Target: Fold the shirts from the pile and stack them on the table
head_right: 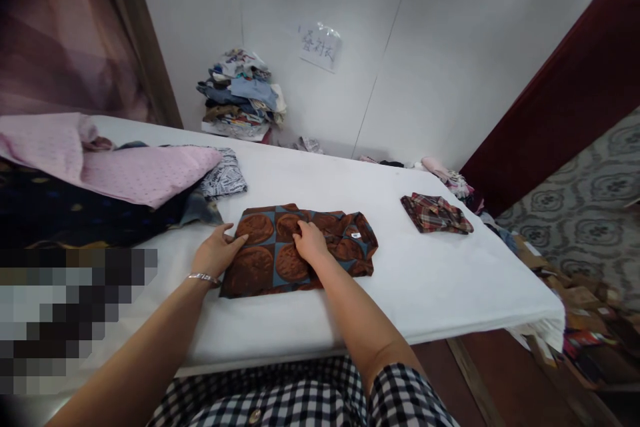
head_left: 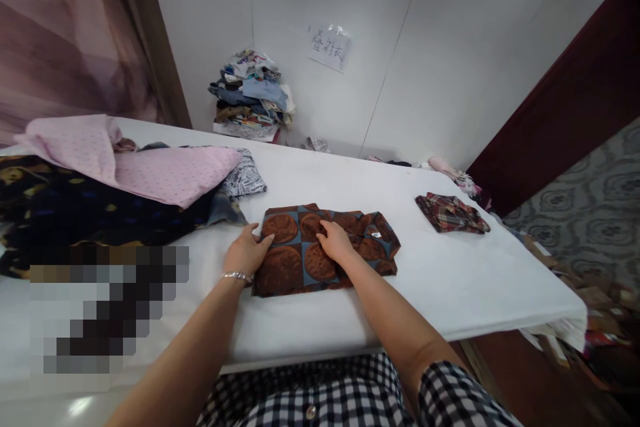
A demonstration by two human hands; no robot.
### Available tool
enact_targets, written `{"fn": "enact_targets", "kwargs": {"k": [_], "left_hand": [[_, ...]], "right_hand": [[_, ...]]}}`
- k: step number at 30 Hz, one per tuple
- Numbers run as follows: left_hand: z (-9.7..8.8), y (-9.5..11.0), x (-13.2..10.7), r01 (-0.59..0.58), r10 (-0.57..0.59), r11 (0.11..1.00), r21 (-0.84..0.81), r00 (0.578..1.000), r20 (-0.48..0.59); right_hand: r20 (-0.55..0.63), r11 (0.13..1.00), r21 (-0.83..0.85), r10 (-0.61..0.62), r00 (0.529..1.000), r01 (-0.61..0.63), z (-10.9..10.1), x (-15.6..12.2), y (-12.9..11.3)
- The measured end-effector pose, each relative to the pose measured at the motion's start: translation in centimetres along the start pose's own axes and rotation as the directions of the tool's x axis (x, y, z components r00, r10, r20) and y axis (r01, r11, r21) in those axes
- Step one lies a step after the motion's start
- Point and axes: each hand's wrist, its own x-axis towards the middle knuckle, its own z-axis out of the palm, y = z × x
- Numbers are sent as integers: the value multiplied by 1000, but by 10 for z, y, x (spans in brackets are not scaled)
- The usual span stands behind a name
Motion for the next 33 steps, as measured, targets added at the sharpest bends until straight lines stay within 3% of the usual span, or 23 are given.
{"fn": "enact_targets", "kwargs": {"k": [3,6,8,10,11,13,15,17,20,22,25,28,33], "left_hand": [[2,-1,1,-5,5,999,37,1000,-6],[0,-2,-1,-6,6,1000,30,1000,-1],[-6,-1,-2,-4,3,1000,24,1000,10],[-13,3,-3,-21,21,999,44,1000,4],[-17,6,-1,-41,42,997,68,999,-6],[-24,16,4,-119,122,984,131,992,-17],[-27,30,16,-244,246,951,191,969,10],[-24,47,32,-387,380,893,229,922,76],[-10,71,59,-541,499,810,227,839,219],[3,82,76,-568,492,795,212,809,323],[19,88,94,-555,437,803,218,796,418],[29,87,103,-555,412,800,226,784,465],[38,90,107,-582,413,782,221,751,515]], "right_hand": [[5,998,-54,13,1000,-13,-7,-8,-6],[-103,998,-5,-62,993,62,-19,-28,-10],[-161,982,153,-87,983,112,-26,-50,-10],[-107,910,413,12,994,34,-29,-77,-7],[-33,834,550,88,996,-56,-29,-92,-5],[145,596,760,233,962,-259,-27,-119,-2],[294,321,861,319,901,-395,-26,-143,1],[399,98,884,348,848,-456,-27,-159,0],[475,-75,875,328,816,-479,-30,-170,-3],[482,-118,874,320,815,-471,-34,-172,-4],[444,-121,895,335,831,-429,-39,-174,-3],[406,-98,912,364,838,-399,-42,-176,2],[463,-144,885,366,807,-443,-38,-177,1]]}}
